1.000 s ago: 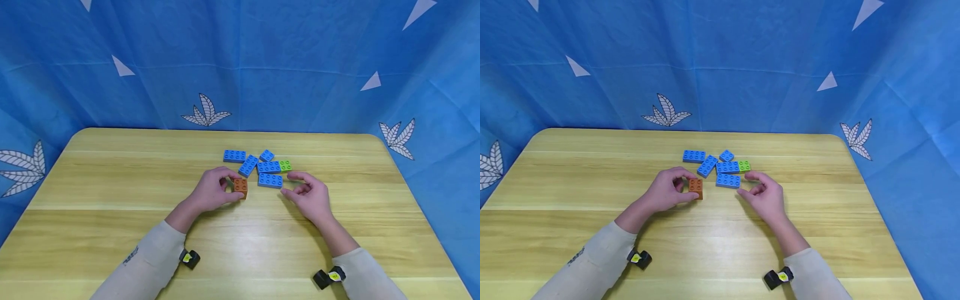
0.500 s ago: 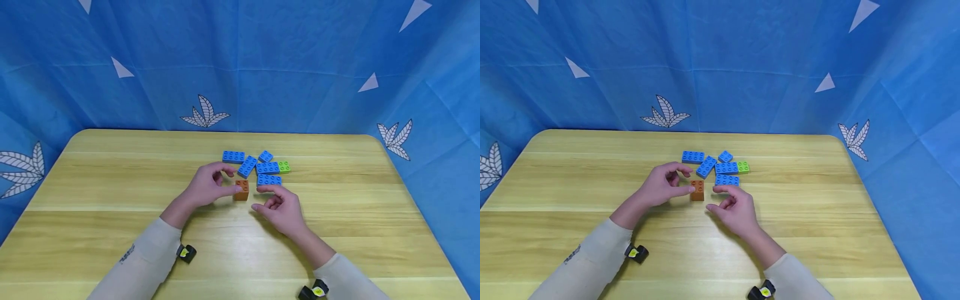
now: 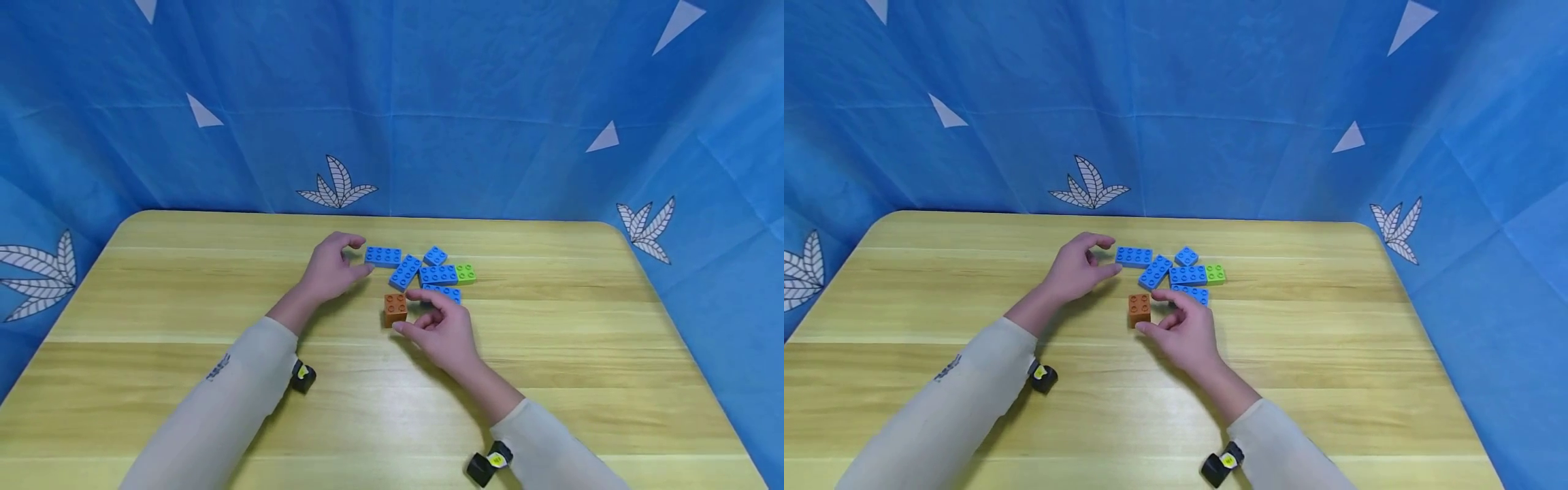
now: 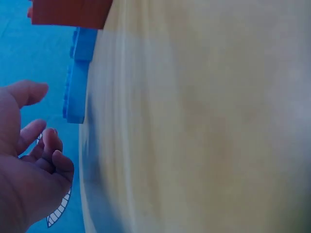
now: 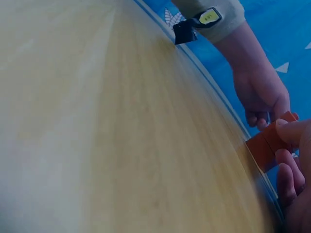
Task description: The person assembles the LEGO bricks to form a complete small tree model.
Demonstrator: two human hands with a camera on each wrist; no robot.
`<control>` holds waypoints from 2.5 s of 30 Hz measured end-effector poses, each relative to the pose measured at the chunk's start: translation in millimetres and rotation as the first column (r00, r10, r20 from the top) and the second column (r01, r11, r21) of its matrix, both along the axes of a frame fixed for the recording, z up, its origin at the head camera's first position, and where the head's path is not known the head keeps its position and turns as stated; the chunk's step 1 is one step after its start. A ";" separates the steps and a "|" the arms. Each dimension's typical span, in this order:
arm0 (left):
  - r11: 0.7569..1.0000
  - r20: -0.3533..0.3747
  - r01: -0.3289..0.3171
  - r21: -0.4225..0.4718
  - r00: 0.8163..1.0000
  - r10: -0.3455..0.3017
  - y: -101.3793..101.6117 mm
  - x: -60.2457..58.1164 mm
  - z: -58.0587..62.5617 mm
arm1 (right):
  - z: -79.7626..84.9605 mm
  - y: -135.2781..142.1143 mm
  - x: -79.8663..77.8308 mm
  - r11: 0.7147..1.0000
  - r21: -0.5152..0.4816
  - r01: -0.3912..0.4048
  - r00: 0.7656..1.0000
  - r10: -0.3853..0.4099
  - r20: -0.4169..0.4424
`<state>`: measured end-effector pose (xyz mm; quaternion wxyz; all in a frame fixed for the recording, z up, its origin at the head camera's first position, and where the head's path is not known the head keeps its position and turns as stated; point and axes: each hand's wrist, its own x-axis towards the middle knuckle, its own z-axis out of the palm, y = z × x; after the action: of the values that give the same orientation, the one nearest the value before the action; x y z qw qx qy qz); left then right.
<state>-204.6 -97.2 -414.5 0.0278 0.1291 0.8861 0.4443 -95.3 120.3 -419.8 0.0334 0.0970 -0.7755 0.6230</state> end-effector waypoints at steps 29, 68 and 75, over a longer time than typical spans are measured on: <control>0.980 0.037 0.029 -0.197 0.999 -0.022 10.0 -20.2 -11.1 | 8.7 -4.4 -0.6 0.999 0.051 0.002 1.000 -0.002 -0.008; 0.992 -0.022 0.120 0.035 0.993 -0.120 -24.7 65.2 27.7 | -26.9 3.0 -13.5 1.000 0.024 0.001 1.000 -0.001 -0.004; 0.990 -0.033 0.140 0.021 0.990 -0.139 -23.3 67.9 27.5 | -26.3 2.6 -13.1 1.000 0.029 0.001 1.000 -0.002 0.008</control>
<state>-136.8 -120.5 -387.0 0.0436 0.1980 0.8700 0.4494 -108.4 122.9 -446.0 0.0294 0.0943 -0.7846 0.6120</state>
